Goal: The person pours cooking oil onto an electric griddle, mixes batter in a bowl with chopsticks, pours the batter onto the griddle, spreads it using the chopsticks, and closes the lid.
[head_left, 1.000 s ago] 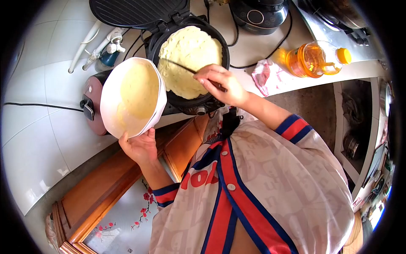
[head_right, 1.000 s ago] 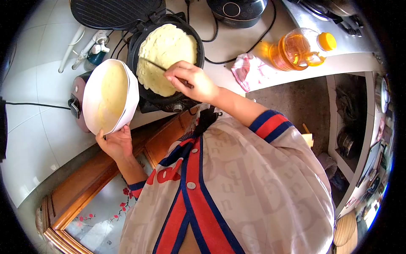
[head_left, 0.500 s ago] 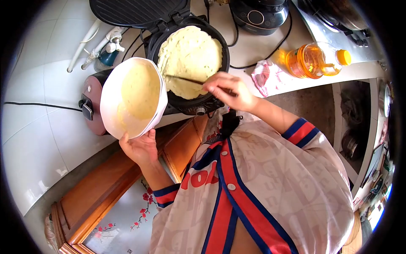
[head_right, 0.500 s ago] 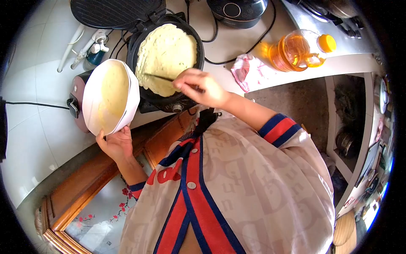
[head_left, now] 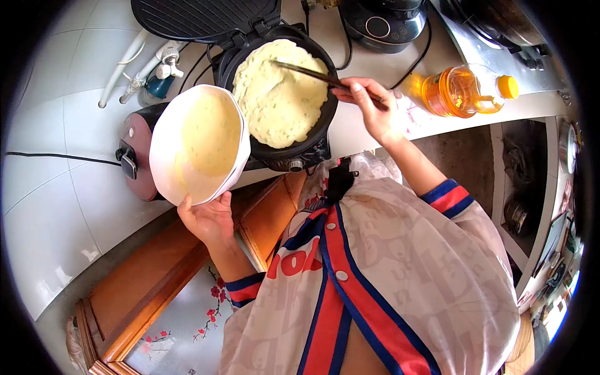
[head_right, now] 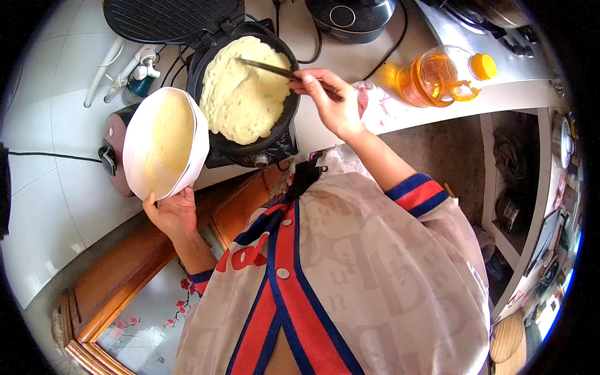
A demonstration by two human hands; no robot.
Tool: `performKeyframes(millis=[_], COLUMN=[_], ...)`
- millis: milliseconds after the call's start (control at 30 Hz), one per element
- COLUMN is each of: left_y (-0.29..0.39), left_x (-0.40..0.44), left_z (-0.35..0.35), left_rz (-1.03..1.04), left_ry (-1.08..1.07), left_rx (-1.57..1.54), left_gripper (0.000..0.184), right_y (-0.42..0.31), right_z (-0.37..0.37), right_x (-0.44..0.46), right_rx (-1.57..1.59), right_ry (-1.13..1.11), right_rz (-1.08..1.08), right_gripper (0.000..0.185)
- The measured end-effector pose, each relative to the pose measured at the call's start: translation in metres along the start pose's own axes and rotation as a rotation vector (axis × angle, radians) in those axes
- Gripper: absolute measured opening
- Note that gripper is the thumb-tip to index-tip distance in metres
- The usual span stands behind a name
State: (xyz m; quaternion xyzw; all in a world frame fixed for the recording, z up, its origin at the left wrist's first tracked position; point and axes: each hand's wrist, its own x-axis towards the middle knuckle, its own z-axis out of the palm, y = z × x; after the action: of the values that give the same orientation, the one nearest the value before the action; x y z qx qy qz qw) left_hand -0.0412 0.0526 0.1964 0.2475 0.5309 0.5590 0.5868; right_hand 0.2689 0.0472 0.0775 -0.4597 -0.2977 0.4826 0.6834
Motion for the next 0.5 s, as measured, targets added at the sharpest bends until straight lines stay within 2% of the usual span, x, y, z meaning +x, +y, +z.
performKeyframes(millis=[100,233,300,433,500], left_y=[0.002,-0.001,-0.002,-0.002,-0.002], left_x=[0.0,-0.001,-0.001,-0.001,-0.001], left_z=[0.0,0.003,0.004,0.006,0.006], left_rz=[0.001,0.001,0.006,-0.002,-0.003], left_ry=[-0.021,0.01,0.018,0.019,0.01], left_rx=[0.002,-0.012,-0.019,-0.007,-0.005], left_gripper=[0.056,0.056,0.056,0.057,0.057], right_y=[0.006,0.005,0.003,-0.01,-0.022], right_z=[0.002,-0.009,-0.021,-0.033,-0.027], right_x=[-0.012,-0.029,-0.025,-0.005,0.006], right_rx=[-0.001,0.026,0.097,0.035,0.033], right_ry=[-0.108,-0.208,-0.135,0.042,0.047], right_rz=[0.124,0.176,0.165,0.118,0.071], right_gripper=[0.023,0.025,0.027,0.031,0.032])
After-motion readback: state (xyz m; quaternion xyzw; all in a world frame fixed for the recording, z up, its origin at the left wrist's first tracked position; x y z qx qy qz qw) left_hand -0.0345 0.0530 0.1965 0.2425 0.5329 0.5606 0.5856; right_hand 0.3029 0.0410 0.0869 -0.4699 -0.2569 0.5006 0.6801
